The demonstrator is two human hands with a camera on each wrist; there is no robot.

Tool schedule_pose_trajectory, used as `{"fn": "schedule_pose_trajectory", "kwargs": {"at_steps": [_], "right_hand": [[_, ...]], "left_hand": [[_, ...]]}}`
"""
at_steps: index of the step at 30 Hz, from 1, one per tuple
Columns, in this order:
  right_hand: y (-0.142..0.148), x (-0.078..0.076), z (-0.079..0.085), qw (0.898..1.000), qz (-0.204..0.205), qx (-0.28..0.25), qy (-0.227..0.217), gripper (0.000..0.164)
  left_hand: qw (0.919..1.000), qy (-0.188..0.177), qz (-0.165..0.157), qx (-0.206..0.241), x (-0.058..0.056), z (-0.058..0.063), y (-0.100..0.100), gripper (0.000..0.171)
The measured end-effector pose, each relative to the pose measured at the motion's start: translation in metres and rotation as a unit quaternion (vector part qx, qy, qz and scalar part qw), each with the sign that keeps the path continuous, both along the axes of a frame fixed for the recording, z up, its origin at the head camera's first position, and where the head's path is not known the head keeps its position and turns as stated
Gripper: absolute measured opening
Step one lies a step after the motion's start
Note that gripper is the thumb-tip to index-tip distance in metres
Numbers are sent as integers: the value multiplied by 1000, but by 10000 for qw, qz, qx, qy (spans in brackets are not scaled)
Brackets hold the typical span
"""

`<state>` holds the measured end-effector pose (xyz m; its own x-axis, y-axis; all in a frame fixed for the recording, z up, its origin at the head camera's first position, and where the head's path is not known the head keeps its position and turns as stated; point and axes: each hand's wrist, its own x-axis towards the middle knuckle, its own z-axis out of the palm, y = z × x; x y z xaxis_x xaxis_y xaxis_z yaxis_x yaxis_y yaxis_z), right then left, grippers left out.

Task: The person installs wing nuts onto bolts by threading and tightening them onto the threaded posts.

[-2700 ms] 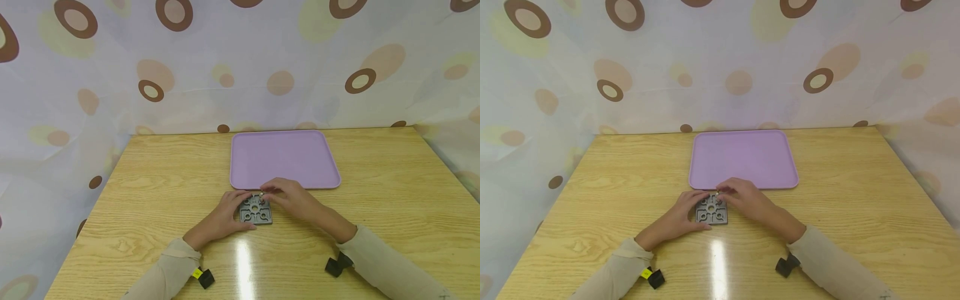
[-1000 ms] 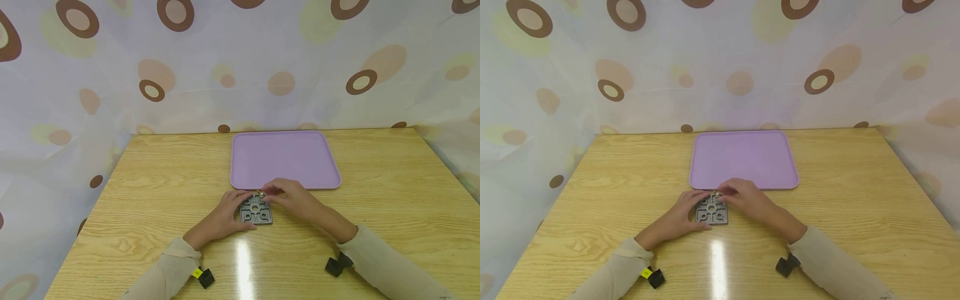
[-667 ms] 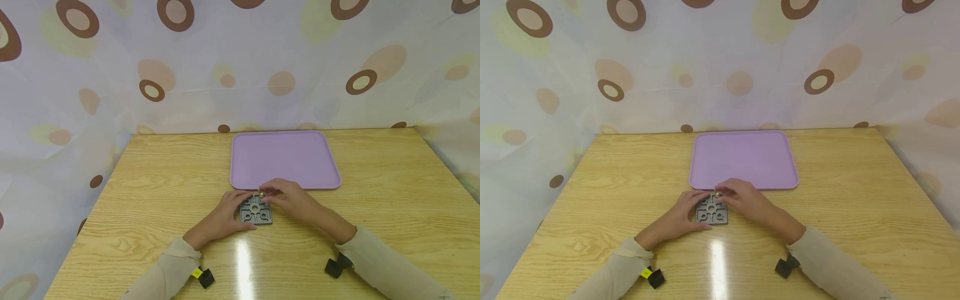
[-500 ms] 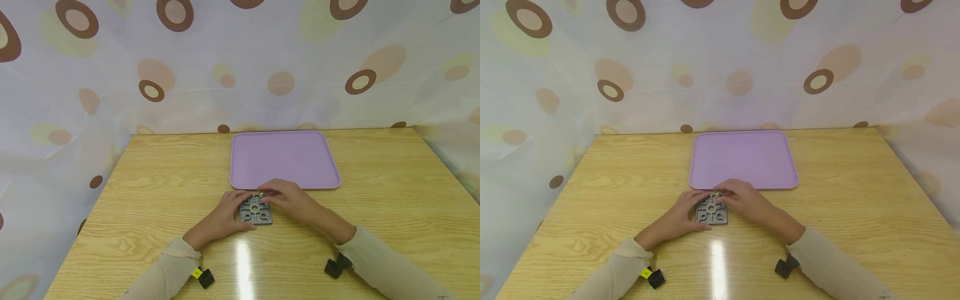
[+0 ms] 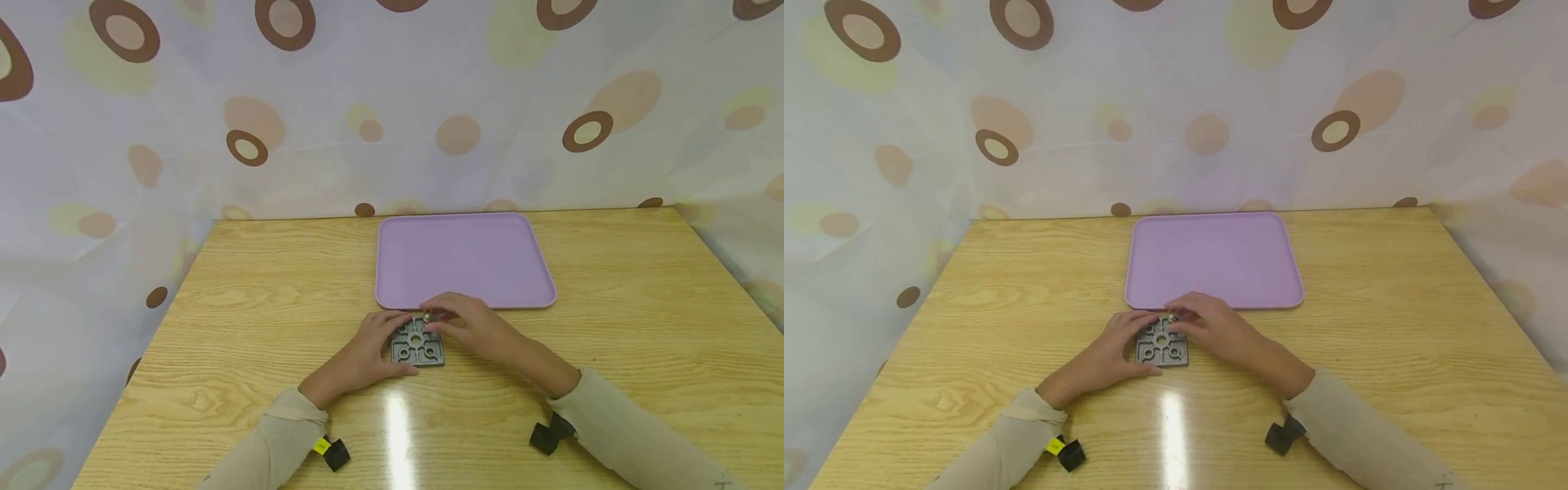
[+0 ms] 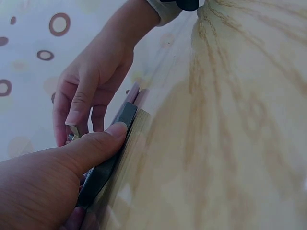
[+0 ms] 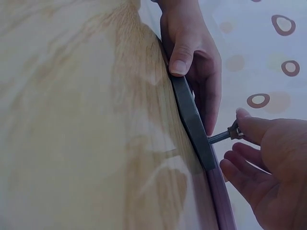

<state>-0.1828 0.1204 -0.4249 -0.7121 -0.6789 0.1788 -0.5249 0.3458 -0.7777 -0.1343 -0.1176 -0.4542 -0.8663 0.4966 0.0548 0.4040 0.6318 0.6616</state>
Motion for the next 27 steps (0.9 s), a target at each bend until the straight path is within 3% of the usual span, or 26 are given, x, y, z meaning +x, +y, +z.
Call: {"fn": "schedule_pose_trajectory", "kwargs": {"at_steps": [8,27], "right_hand": [[0,1,1,9999,-116,-67,-72,34],[1,1,5,9949,-601,37,813,13]], "left_hand": [[10000,31,18,-41,0,-1,0,89],[10000,61,13,-49,1,0,0,88]]}}
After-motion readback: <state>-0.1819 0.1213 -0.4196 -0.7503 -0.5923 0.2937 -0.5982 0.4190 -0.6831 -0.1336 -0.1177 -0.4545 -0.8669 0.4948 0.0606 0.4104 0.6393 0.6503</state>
